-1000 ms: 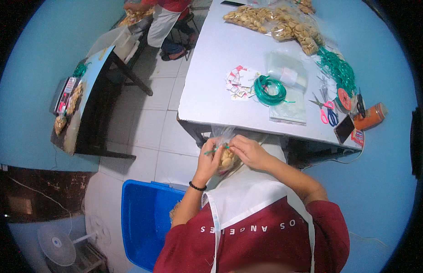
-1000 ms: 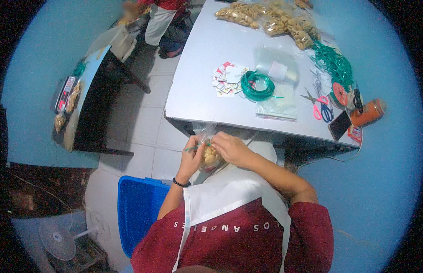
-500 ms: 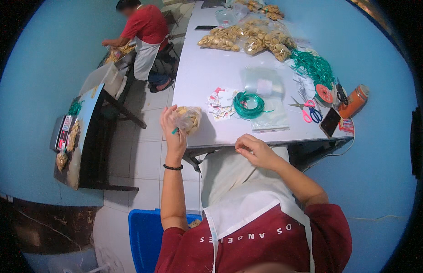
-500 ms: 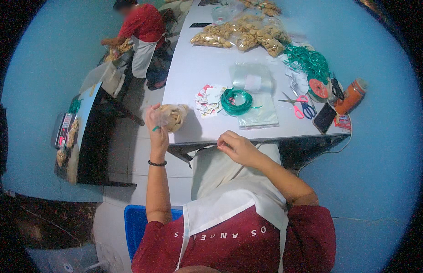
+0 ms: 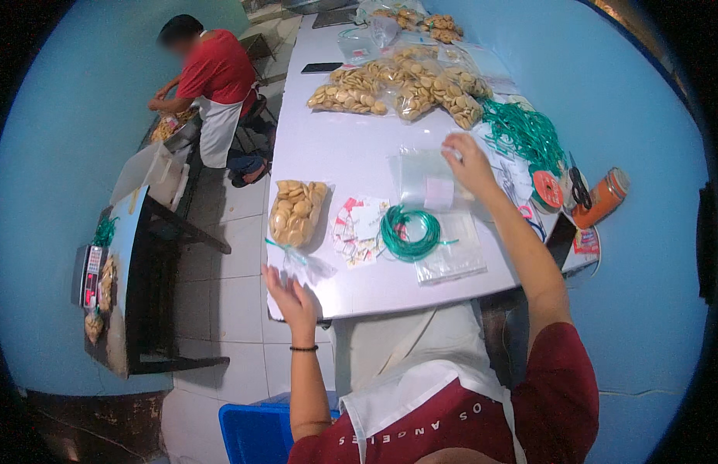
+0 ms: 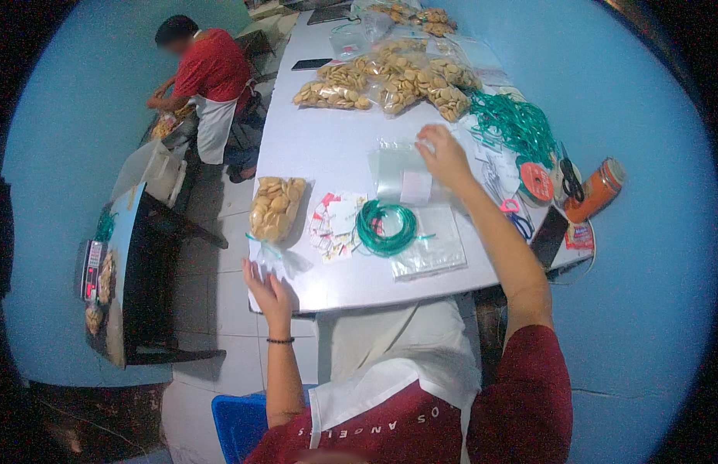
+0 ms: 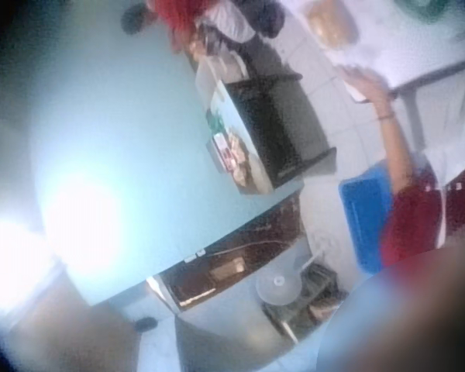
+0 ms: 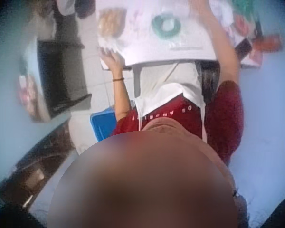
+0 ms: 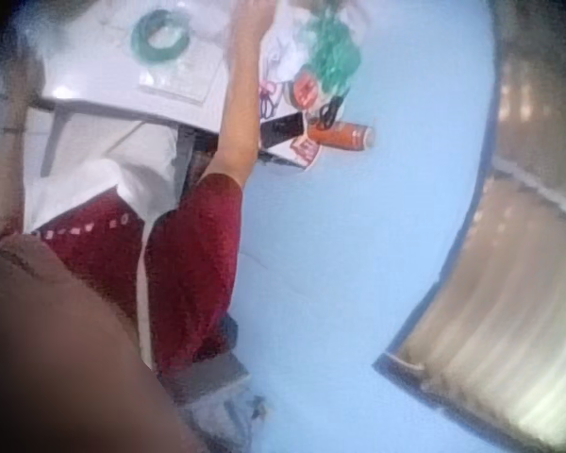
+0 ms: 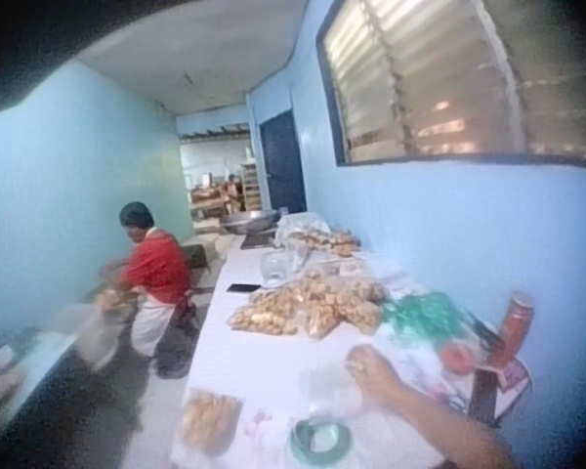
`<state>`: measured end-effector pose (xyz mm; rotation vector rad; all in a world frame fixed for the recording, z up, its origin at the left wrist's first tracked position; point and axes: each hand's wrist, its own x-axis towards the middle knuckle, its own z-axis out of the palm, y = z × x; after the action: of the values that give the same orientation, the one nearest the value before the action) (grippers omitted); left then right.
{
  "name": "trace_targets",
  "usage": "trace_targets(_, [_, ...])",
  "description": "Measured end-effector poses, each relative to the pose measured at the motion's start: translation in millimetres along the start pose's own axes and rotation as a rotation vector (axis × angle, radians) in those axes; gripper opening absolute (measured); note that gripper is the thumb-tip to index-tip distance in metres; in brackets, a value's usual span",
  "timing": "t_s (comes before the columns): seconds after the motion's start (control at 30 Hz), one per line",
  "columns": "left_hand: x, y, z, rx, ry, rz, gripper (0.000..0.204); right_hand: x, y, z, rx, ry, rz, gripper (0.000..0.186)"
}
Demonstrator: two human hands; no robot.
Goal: The person fills clear plastic bags with snack pieces, ties each bag with a green twist tie, and places the sealed bags into a blue bin. The person also weighs some bags on a digital scale and adjusts the contents to reach a target weight.
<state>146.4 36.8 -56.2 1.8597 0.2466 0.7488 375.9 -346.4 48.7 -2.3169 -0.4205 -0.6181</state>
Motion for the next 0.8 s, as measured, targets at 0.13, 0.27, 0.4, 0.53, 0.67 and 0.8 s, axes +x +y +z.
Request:
trace_targets(0.13, [-4, 6, 3, 0.088, -0.011, 0.028, 0.057, 89, 65, 24, -0.254, 0.100, -0.058, 0.026])
trace_targets(0.27, [-3, 16, 6, 0.212, -0.023, 0.033, 0.057, 148, 108, 51, -0.382, 0.134, 0.034, 0.026])
trace_targets(0.4, [0, 19, 6, 0.332, -0.022, 0.055, 0.059, 187, 144, 54, -0.340, 0.205, 0.022, 0.022])
trace_targets(0.53, [-1, 17, 5, 0.369, -0.034, 0.076, 0.060, 215, 158, 7, -0.216, 0.393, 0.153, 0.020])
trace_targets(0.67, [-1, 17, 5, 0.382, -0.047, 0.101, 0.065, 234, 109, -61, -0.053, 0.557, -0.025, 0.019])
trace_targets(0.8, [-3, 30, 5, 0.266, 0.028, 0.114, 0.076, 202, 4, -112, 0.229, 0.546, -0.342, 0.017])
